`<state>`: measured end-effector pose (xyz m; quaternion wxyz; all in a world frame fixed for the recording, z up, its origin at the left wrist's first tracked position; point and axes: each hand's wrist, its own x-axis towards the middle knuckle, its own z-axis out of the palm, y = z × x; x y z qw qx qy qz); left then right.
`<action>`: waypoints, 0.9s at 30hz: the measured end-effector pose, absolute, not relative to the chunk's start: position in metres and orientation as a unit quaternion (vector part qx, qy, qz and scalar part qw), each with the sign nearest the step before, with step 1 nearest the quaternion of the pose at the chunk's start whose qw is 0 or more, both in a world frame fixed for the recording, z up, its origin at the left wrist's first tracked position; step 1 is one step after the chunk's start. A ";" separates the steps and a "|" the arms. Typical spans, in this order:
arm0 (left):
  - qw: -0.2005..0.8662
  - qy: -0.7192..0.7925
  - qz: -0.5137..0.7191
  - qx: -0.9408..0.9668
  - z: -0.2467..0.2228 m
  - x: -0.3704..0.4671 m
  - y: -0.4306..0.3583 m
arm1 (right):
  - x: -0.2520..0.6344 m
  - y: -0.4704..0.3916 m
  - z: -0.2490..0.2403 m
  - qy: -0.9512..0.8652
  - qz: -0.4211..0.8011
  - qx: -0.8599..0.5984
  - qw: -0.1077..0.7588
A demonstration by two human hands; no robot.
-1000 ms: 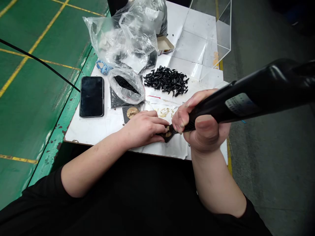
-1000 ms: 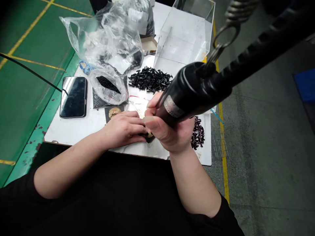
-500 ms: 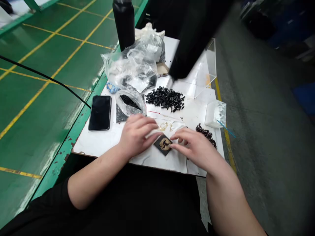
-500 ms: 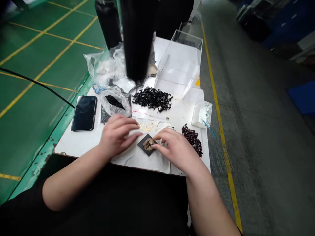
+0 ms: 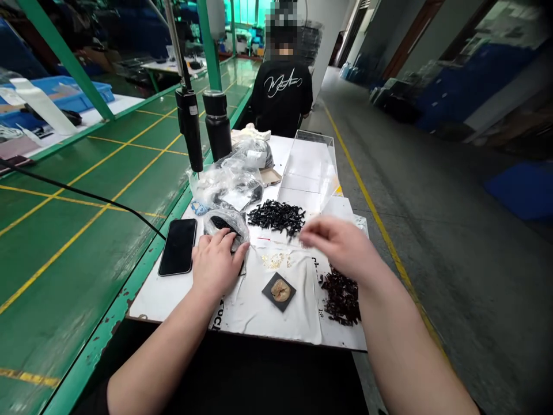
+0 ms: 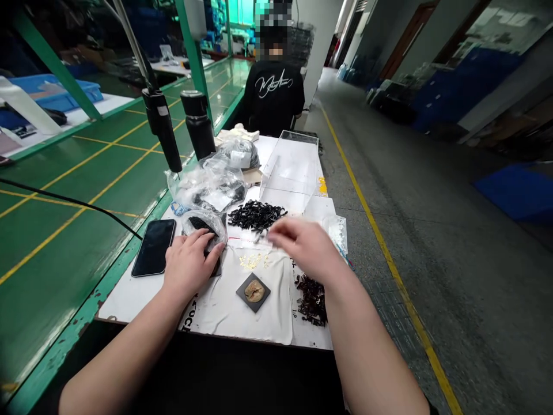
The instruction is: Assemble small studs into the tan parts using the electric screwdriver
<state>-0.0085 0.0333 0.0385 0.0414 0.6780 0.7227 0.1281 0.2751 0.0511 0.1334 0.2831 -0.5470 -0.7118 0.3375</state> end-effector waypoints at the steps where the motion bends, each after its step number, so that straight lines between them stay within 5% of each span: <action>1: 0.042 0.724 0.127 0.677 0.038 -0.009 0.034 | 0.277 0.061 0.138 -0.665 0.301 -0.575 0.369; 3: 0.039 0.724 0.126 0.677 0.038 -0.010 0.035 | 0.280 0.076 0.144 -0.587 0.237 -0.597 0.493; 5: 0.039 0.724 0.125 0.678 0.037 -0.011 0.037 | 0.283 0.080 0.143 -0.574 0.209 -0.595 0.522; 16: 0.016 0.725 0.123 0.678 0.051 -0.017 0.034 | 0.325 0.002 0.102 -0.628 0.185 -0.695 0.299; 27: 0.015 0.706 -0.036 0.707 0.081 -0.034 0.076 | 0.329 -0.030 0.075 -0.686 0.179 -0.698 0.104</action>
